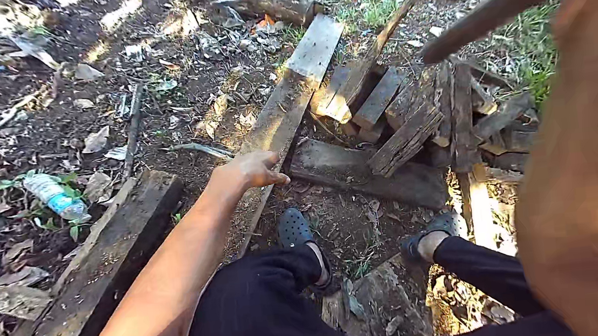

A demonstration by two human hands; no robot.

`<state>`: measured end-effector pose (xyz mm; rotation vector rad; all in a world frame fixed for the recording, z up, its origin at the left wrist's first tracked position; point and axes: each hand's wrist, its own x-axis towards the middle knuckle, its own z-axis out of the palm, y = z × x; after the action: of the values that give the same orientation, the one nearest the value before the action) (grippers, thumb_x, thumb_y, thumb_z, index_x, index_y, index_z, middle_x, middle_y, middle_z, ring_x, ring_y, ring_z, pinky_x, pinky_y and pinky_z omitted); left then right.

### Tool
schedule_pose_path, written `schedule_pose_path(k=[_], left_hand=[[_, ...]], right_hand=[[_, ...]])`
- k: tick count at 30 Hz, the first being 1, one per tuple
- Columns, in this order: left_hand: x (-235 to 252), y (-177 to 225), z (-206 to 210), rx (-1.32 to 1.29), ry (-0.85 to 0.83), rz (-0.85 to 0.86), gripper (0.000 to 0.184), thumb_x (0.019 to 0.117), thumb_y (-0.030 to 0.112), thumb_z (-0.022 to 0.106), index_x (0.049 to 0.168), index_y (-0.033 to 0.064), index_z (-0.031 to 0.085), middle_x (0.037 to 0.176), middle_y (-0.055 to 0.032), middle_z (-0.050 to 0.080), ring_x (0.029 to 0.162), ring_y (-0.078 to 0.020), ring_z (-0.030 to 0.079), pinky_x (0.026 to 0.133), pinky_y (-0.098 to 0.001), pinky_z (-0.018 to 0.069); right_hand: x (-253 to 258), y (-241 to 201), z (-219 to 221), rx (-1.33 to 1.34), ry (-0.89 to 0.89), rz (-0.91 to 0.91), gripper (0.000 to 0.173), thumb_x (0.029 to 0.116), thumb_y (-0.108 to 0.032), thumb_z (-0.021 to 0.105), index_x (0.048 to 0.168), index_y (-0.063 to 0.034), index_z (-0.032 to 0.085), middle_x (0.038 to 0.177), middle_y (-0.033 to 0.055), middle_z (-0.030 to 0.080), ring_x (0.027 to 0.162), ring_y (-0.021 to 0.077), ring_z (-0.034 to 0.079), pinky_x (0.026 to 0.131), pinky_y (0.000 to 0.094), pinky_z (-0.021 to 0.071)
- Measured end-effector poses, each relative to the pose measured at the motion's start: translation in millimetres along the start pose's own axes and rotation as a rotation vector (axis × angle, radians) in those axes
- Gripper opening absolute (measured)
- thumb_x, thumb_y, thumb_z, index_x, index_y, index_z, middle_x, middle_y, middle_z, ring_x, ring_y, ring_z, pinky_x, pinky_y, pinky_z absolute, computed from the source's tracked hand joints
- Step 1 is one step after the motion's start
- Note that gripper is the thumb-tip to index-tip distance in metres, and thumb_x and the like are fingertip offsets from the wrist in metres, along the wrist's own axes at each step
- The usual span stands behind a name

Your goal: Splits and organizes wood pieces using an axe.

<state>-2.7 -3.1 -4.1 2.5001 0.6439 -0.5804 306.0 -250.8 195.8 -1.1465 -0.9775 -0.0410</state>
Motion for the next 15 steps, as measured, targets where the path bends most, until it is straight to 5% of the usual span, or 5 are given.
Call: schedule_pose_path(k=[1, 3, 6, 10, 15], left_hand=[[0, 2, 0, -0.002, -0.008, -0.016, 0.065, 0.0930, 0.057, 0.070, 0.139, 0.0116, 0.062, 0.122, -0.0188, 0.069, 0.117, -0.0381, 0.065, 0.100, -0.0673, 0.0477], [0, 5, -4, 0.008, -0.003, -0.025, 0.065, 0.0923, 0.058, 0.070, 0.138, 0.0119, 0.061, 0.120, -0.0186, 0.070, 0.114, -0.0379, 0.066, 0.099, -0.0667, 0.0486], [-3, 12, 0, 0.017, 0.051, -0.029, 0.064, 0.0912, 0.059, 0.071, 0.135, 0.0123, 0.064, 0.116, -0.0171, 0.071, 0.109, -0.0366, 0.068, 0.096, -0.0657, 0.0509], [-8, -1, 8, 0.005, 0.098, 0.008, 0.061, 0.0916, 0.054, 0.073, 0.134, 0.0107, 0.065, 0.120, -0.0180, 0.070, 0.114, -0.0362, 0.066, 0.100, -0.0646, 0.0494], [-6, -13, 11, -0.024, 0.042, -0.106, 0.066, 0.0908, 0.054, 0.074, 0.136, 0.0067, 0.063, 0.120, -0.0210, 0.070, 0.113, -0.0389, 0.067, 0.099, -0.0661, 0.0489]], right_hand=[[-45, 12, 16, -0.103, -0.004, 0.045, 0.043, 0.1084, -0.032, 0.026, 0.081, -0.0091, 0.049, 0.057, 0.0010, 0.054, 0.048, 0.0118, 0.056, 0.047, 0.0311, 0.0525], [-175, 71, 22, -0.302, -0.143, 0.319, 0.067, 0.1049, -0.066, 0.021, 0.114, -0.0080, 0.053, 0.070, 0.0041, 0.058, 0.051, 0.0163, 0.056, 0.044, 0.0381, 0.0513], [-314, 186, 17, -0.313, -0.161, 0.875, 0.071, 0.0997, -0.074, 0.034, 0.083, -0.0110, 0.062, 0.054, 0.0029, 0.051, 0.039, 0.0190, 0.049, 0.039, 0.0416, 0.0478], [-309, 177, 26, -0.223, -0.040, 1.189, 0.076, 0.0987, -0.075, 0.036, 0.077, -0.0053, 0.058, 0.054, 0.0048, 0.052, 0.039, 0.0188, 0.052, 0.039, 0.0386, 0.0511], [-272, 120, 17, -0.123, 0.062, 1.158, 0.075, 0.1028, -0.071, 0.028, 0.086, -0.0035, 0.057, 0.054, 0.0034, 0.051, 0.039, 0.0160, 0.050, 0.037, 0.0350, 0.0494]])
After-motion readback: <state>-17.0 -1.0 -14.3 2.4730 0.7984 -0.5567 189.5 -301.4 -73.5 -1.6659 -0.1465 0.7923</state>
